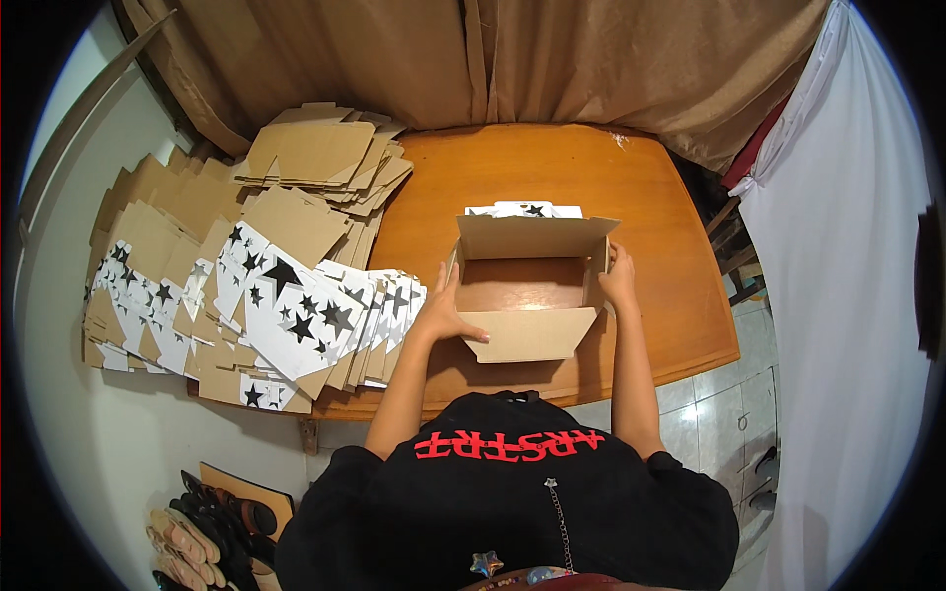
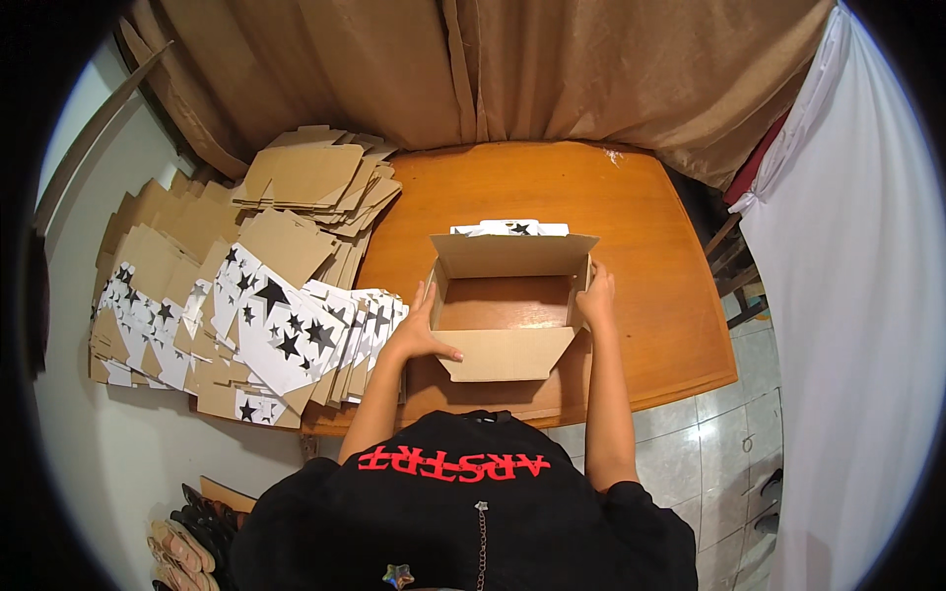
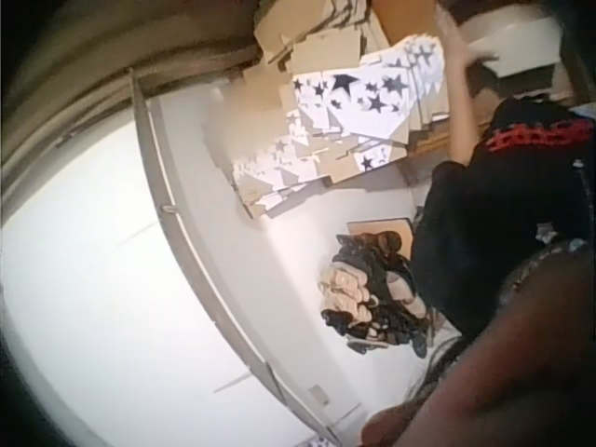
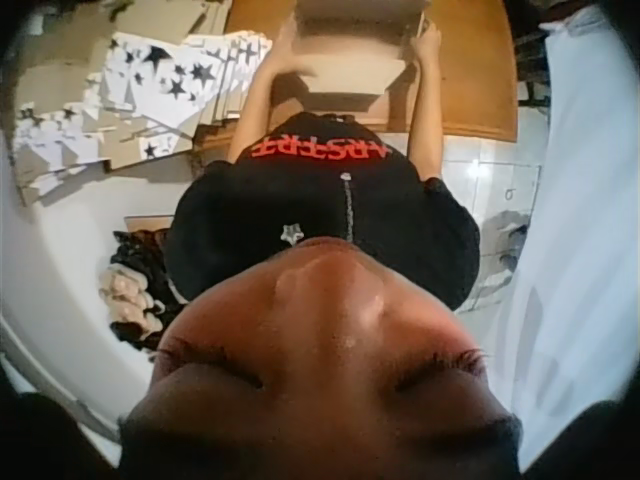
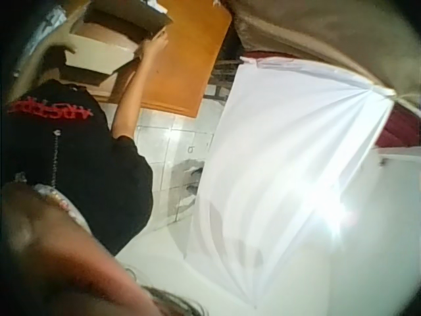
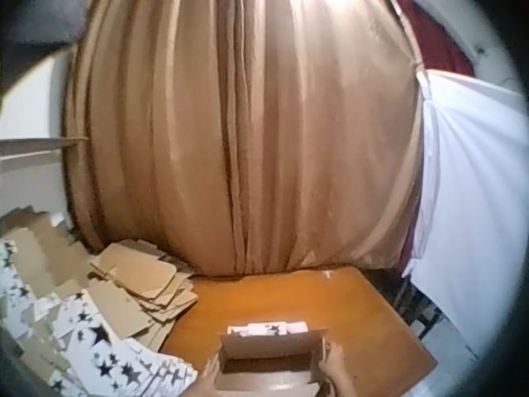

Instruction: Fold cardboard shoe boxes from flat sheets and stack them on a shelf.

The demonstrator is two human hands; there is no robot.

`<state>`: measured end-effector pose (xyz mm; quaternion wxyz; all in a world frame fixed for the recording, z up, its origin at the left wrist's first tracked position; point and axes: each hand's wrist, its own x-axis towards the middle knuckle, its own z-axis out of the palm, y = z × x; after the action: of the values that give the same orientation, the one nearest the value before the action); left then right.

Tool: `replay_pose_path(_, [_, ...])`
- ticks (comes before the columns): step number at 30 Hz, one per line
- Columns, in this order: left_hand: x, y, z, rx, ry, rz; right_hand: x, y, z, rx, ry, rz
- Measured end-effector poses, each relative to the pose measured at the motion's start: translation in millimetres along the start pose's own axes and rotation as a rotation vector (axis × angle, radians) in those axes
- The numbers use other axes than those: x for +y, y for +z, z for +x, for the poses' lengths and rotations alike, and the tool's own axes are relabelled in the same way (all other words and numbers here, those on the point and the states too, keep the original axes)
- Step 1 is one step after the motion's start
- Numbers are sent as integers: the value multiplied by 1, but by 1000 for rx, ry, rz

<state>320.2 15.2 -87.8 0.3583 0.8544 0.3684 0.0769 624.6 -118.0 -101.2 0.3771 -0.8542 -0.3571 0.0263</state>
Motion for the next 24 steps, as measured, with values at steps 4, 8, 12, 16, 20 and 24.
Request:
replay_pose_path(4, [-9,4,9,69,-65,-158,-2,5,4,1,-7,50])
replay_pose_path(8, [-21,4,11,172,41,-168,-14,2,-4,-26,-15,78])
replay_pose_path(12, [-17,-1,11,215,61,-257,-19,1,-12,-58,7,146])
replay_pose_path(16, [-28,2,13,197,49,-318,-16,5,-14,-91,-4,149])
replay_pose_path(20, [-25,1,13,208,-25,-207,-17,9,-14,-104,17,156])
replay_pose_path(24, [-12,0,12,232,-129,16,-12,13,-14,-40,-22,82])
